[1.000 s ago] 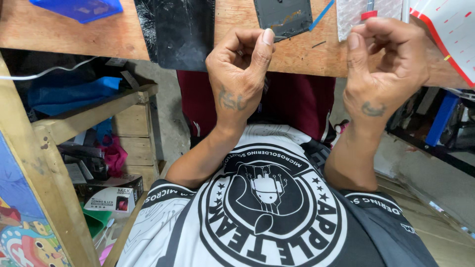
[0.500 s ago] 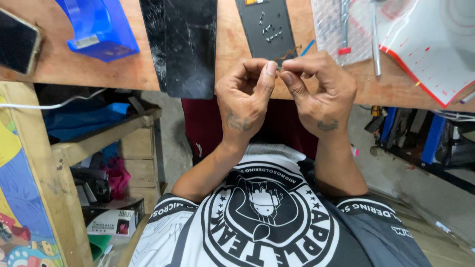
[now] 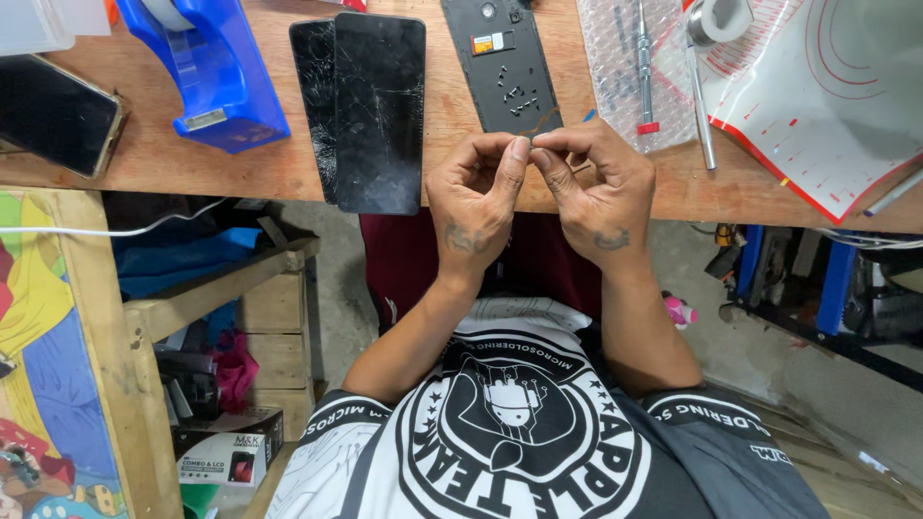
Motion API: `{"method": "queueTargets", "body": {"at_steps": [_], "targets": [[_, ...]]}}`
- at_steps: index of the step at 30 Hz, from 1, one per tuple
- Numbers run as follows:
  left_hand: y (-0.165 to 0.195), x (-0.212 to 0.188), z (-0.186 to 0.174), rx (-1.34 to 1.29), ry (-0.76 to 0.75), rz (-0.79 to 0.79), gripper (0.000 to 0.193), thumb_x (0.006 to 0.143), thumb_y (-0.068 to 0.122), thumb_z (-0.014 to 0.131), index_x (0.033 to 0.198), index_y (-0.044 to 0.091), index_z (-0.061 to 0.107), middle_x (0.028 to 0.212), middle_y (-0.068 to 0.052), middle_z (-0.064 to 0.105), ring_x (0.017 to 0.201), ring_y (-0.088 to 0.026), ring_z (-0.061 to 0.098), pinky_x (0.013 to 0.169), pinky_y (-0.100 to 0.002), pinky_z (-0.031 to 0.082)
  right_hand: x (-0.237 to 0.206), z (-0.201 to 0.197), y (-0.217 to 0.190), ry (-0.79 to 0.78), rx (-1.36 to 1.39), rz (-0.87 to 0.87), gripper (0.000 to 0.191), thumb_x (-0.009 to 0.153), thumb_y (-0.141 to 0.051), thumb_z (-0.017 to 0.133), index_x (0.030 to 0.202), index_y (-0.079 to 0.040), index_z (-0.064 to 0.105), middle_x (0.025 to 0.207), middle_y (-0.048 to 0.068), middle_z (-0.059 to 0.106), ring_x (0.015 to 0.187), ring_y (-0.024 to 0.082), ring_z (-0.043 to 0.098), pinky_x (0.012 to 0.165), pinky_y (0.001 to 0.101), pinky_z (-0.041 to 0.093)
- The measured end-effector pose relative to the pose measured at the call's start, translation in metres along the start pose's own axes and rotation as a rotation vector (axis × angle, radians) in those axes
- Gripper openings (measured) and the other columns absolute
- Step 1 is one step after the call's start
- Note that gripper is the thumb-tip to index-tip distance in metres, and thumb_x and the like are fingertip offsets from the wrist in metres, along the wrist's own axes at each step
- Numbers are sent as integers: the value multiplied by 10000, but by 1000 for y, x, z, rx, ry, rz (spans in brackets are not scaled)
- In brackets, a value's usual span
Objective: The person manipulates a small electronic component, likely a ribbon cable, using a precision knife to scrape or clean its surface. They then apply a substance from a marker-like tool and inspect the component under a UV light source.
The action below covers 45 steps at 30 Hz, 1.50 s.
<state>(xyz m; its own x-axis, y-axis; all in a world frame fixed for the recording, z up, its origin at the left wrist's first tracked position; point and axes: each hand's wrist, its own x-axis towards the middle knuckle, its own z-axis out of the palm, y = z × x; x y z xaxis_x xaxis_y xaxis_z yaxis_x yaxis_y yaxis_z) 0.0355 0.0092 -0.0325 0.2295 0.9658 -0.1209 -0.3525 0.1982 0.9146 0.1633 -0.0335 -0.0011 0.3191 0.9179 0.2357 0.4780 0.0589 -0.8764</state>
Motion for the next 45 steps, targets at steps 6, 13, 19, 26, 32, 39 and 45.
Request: {"method": "queueTargets", "body": {"at_steps": [6,13,19,26,32,39,45], "targets": [[-7,1,0,-24,4,9,111,1012,81,712,1025,-30,709,929,-53,742,836,-63,670,762,-201,535,0,-1,-2,-14,-24,4,113,992,-44,815,1082,-37,745,993,44,730,862,126,597,788,263,466],[-8,4,-2,-54,14,0,120,1007,78,712,1028,-40,706,939,-76,743,877,-103,711,824,-232,579,4,-9,-8,-45,-42,-13,119,1000,-40,814,1088,-41,735,995,51,729,874,124,632,789,261,478],[-6,4,-3,-70,2,-8,122,1009,84,706,1034,-36,706,936,-76,743,880,-103,712,832,-230,581,7,-9,-11,-78,-62,-9,136,969,-16,825,1073,-36,739,973,56,726,828,125,631,743,261,474],[-6,5,-5,-8,28,-21,124,1005,88,714,1035,-32,712,908,-61,728,836,-85,679,795,-215,557,7,-16,-8,-26,-44,-34,140,991,-39,832,1084,-36,728,958,39,721,863,117,650,785,261,476],[-7,5,-4,-15,22,-17,141,1012,108,719,1051,-28,709,926,-55,729,850,-76,663,800,-207,540,6,-19,-6,-17,-33,-29,124,997,-47,823,1081,-35,733,987,46,731,875,115,636,796,263,478],[-8,5,-5,-11,12,-6,147,1011,108,720,1048,-34,709,923,-61,729,851,-84,673,808,-213,548,4,-17,-5,-39,-14,-20,123,999,-40,814,1083,-35,723,952,40,721,864,111,644,792,257,475],[-8,6,-4,3,13,-6,161,1010,117,720,1053,-38,714,922,-65,734,852,-84,676,810,-219,556,2,-14,-5,-38,-47,-36,127,996,-23,817,1082,-36,724,952,50,716,874,127,648,796,260,480]]}}
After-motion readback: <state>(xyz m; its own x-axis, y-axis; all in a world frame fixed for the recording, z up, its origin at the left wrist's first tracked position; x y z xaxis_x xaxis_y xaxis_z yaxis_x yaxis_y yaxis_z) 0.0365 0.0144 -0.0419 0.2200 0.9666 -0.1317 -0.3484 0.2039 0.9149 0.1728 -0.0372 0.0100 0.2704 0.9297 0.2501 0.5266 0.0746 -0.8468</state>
